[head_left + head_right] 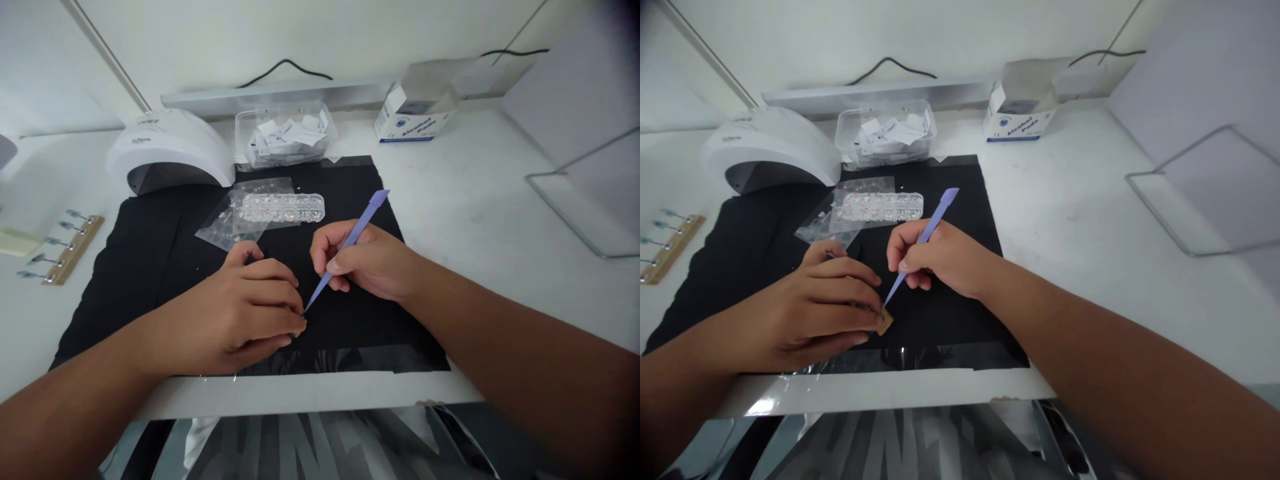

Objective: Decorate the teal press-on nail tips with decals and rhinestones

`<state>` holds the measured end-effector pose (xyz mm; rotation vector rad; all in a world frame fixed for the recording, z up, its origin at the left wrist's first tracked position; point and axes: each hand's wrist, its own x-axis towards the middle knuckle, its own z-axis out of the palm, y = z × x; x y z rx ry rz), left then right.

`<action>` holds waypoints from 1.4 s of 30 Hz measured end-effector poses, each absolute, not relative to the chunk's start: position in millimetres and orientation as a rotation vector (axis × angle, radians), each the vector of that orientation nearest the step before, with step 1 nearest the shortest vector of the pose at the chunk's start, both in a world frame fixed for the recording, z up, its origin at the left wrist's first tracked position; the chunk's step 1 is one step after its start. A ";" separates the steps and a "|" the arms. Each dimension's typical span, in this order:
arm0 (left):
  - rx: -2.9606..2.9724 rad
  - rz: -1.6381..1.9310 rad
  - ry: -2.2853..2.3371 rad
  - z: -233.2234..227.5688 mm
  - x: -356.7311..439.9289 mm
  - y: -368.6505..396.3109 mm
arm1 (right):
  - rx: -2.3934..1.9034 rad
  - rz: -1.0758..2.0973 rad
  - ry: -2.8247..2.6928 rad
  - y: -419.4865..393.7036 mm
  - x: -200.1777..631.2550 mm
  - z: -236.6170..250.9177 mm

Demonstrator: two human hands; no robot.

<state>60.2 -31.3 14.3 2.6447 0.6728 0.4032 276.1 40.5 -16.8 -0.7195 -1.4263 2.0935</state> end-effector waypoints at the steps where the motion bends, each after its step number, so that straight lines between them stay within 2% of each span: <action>1: 2.649 0.405 0.673 14.3 60.0 -31.6 | -0.717 2.089 -1.408 41.8 277.0 -16.7; 42: 2.685 0.535 0.686 10.0 58.4 -30.0 | -0.677 2.070 -1.330 45.1 280.4 -18.4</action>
